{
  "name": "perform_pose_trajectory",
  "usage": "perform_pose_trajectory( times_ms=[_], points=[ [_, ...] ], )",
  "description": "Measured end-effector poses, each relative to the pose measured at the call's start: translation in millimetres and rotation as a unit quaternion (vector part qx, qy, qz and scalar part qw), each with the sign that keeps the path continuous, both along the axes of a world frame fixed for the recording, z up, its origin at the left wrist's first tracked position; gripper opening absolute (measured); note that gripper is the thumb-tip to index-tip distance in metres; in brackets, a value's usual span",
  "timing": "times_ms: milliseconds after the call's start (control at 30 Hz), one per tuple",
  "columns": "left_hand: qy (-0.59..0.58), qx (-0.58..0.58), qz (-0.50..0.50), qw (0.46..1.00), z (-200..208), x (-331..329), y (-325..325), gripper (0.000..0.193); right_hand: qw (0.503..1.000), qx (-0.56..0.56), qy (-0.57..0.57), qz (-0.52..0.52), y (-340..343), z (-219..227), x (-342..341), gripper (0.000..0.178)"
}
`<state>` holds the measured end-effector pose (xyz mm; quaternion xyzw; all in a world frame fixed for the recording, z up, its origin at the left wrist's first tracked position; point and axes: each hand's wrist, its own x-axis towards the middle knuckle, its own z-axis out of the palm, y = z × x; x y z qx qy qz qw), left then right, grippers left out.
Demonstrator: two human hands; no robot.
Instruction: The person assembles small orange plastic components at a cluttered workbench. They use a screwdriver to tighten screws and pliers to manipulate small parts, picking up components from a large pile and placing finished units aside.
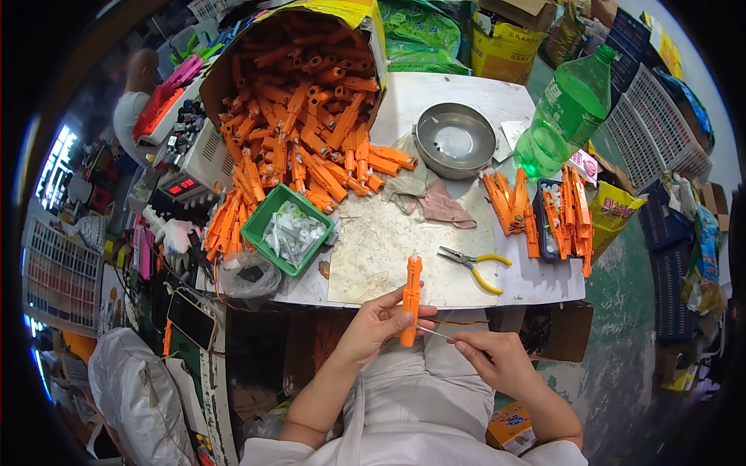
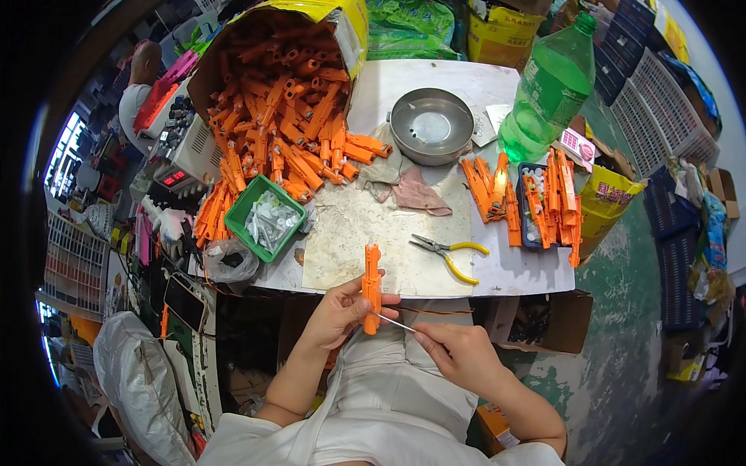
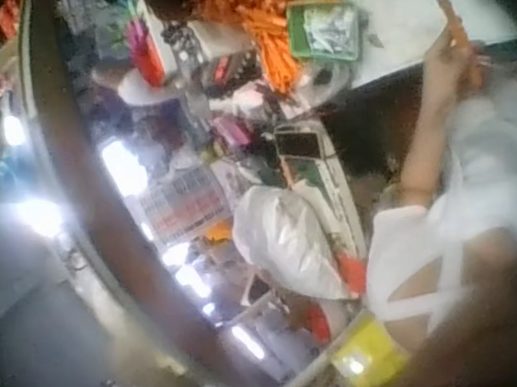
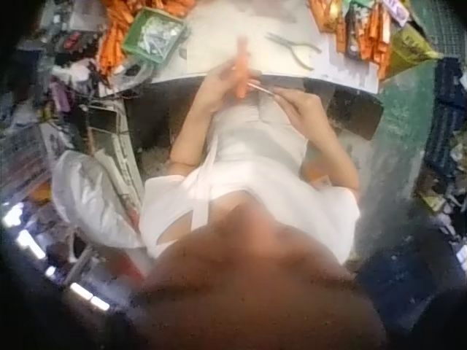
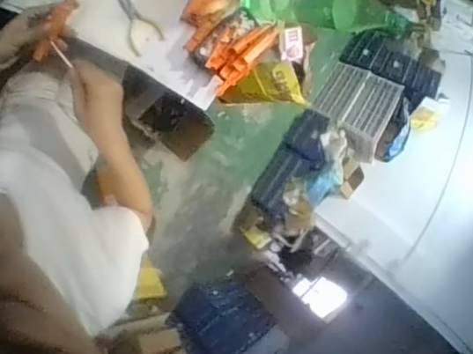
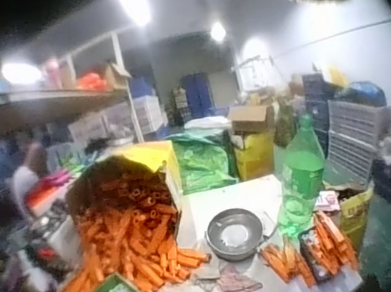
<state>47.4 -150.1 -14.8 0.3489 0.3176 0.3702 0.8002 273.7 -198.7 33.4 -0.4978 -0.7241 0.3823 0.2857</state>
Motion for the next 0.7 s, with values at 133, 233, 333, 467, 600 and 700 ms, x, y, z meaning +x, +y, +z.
perform_pose_trajectory(
  times_ms=[133,233,333,467,600,700],
  points=[
    [-0.002,-0.002,-0.002,1.000,-0.1,-1.3,0.0,0.058,0.999,-0.042,-0.007,-0.006,1.4,7.6,1.0,0.016],
    [0.020,0.013,0.004,1.000,-2.7,-0.2,-0.3,0.058,0.995,-0.094,-0.011,0.004,6.5,11.4,2.7,0.018],
    [0.045,0.014,0.012,0.999,-8.6,1.8,-4.7,0.056,0.979,-0.197,0.038,0.029,14.7,6.5,11.0,0.019],
    [0.062,0.013,0.012,0.998,-9.7,4.5,-10.1,0.055,0.987,-0.104,0.114,0.037,10.7,-19.9,10.8,0.019],
    [0.050,0.002,0.027,0.998,-11.2,2.1,-6.9,0.056,0.955,0.209,-0.202,0.063,-7.2,-7.8,-1.2,0.027],
    [0.027,-0.006,0.023,0.999,-6.2,-1.8,-7.0,0.058,0.940,0.253,-0.217,0.076,-6.5,-3.6,-1.7,0.028]
  ],
)
